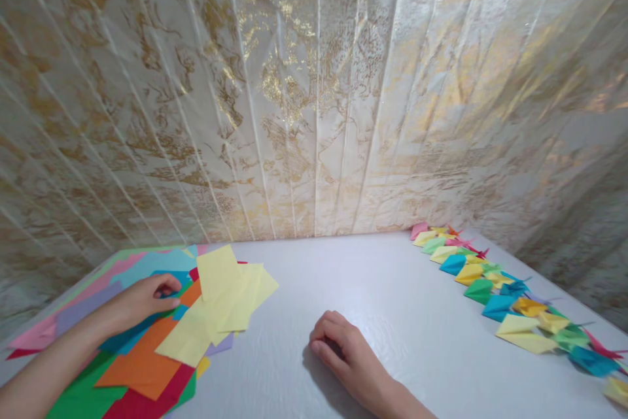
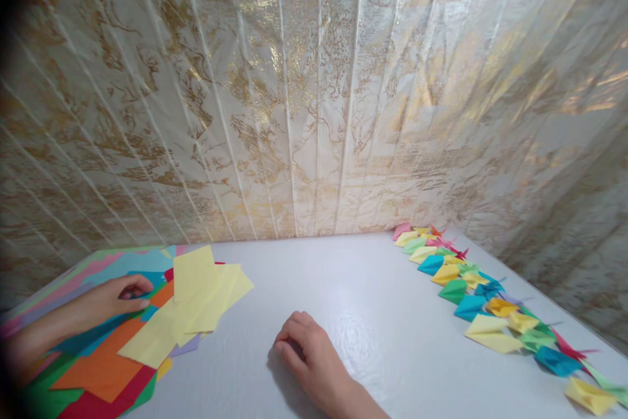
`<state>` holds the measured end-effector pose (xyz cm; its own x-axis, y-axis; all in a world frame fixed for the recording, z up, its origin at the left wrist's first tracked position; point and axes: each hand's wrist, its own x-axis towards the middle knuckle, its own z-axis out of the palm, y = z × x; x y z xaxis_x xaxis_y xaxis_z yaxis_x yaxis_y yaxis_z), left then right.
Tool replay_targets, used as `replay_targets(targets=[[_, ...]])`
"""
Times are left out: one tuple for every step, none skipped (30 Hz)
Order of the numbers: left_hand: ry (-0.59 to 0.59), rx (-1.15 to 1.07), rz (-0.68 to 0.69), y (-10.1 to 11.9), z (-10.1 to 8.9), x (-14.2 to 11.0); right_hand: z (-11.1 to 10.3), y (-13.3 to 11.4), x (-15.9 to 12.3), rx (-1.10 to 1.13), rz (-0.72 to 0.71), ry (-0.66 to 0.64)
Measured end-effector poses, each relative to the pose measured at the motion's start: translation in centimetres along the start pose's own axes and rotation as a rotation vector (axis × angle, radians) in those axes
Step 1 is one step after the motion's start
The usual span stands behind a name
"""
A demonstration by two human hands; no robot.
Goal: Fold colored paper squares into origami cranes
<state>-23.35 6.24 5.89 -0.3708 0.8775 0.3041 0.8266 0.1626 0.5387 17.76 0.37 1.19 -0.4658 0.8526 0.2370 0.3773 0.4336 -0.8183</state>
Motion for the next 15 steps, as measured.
replay_targets(targets=[[-0.114, -0.011, 0.008, 0.0, 0.1, 0.2, 0.0, 0.1, 0.0, -0.022, -0.021, -0.014], [-0.234, -0.016, 0.021, -0.2, -0.1, 0.5, 0.1, 0.2, -0.1, -0.044, -0.041, -0.027], [-0.321, -0.008, 0.029, -0.6, -0.5, 1.0, 0.2, 0.3, -0.1, -0.060, -0.054, -0.036], [-0.358, 0.004, 0.021, -1.0, -1.1, 1.5, 0.2, 0.3, -0.1, -0.069, -0.062, -0.041], [-0.367, 0.022, 0.006, -1.6, -2.0, 2.0, 0.2, 0.4, -0.2, -0.073, -0.064, -0.045], [-0.366, 0.041, -0.014, -2.2, -2.9, 2.6, 0.2, 0.4, -0.2, -0.072, -0.062, -0.050], [-0.374, 0.058, -0.029, -2.7, -3.9, 3.0, 0.2, 0.4, -0.2, -0.070, -0.058, -0.054], [-0.391, 0.070, -0.045, -3.1, -4.7, 3.3, 0.2, 0.4, -0.2, -0.069, -0.053, -0.057], [-0.411, 0.073, -0.052, -3.3, -5.2, 3.2, 0.2, 0.4, -0.2, -0.070, -0.047, -0.059], [-0.429, 0.069, -0.049, -3.2, -5.4, 2.8, 0.2, 0.4, -0.2, -0.072, -0.043, -0.061], [-0.446, 0.060, -0.039, -2.9, -5.2, 1.9, 0.2, 0.3, -0.2, -0.074, -0.040, -0.062], [-0.449, 0.044, -0.014, -2.3, -4.6, 0.7, 0.2, 0.3, -0.2, -0.076, -0.039, -0.063], [-0.452, 0.028, 0.019, -1.5, -3.6, -0.8, 0.2, 0.2, -0.1, -0.077, -0.037, -0.065], [-0.469, 0.010, 0.054, -0.6, -2.5, -2.4, 0.1, 0.2, -0.1, -0.077, -0.034, -0.069], [-0.490, -0.010, 0.109, 0.3, -1.4, -3.9, 0.1, 0.1, -0.1, -0.079, -0.030, -0.071]])
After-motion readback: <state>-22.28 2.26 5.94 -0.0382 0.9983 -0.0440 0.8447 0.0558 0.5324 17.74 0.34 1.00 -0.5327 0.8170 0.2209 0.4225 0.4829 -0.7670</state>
